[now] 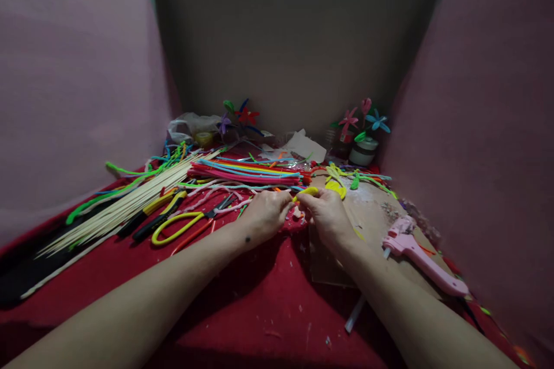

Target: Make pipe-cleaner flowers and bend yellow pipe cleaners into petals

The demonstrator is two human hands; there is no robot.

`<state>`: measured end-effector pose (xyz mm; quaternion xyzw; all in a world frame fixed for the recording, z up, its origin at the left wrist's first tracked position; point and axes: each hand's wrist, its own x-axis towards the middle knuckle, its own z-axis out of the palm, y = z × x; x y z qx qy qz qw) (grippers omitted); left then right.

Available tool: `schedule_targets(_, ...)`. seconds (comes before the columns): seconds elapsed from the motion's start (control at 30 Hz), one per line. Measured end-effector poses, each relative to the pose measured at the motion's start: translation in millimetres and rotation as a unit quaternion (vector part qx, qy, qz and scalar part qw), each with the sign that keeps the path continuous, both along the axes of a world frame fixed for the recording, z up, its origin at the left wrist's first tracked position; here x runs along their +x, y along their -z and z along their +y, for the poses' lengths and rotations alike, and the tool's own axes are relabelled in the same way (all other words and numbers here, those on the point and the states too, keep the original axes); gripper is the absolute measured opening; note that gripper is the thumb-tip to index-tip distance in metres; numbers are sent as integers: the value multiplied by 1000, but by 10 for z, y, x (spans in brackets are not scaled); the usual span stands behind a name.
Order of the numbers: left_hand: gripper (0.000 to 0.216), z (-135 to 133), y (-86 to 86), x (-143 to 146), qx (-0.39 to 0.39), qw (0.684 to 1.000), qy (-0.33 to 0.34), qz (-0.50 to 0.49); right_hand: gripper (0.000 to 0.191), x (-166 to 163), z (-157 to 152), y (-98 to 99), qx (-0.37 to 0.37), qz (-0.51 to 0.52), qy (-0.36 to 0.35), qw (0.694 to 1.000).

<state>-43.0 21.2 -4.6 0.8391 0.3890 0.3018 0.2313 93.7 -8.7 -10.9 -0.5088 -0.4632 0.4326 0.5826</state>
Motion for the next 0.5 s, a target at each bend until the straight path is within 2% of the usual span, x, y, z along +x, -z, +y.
schedule_targets(0.07, 21, -14, -6, 8, 18, 1000, 2, 11, 6, 8, 2, -3, -14, 37, -35, 999)
schedule_targets(0.17, 24, -25, -24, 7, -69, 997, 31, 5, 13, 17, 6, -5, -1, 56, -68, 996)
schedule_targets(0.3, 22, -28, -26, -8, -196, 976, 89, -18, 16, 17, 30, 18, 26, 64, -32, 997)
schedule_targets(0.5, 22, 13, -48, -33, -220, 970, 102, -30, 17, 0, 58, 59, 40, 10, 19, 999)
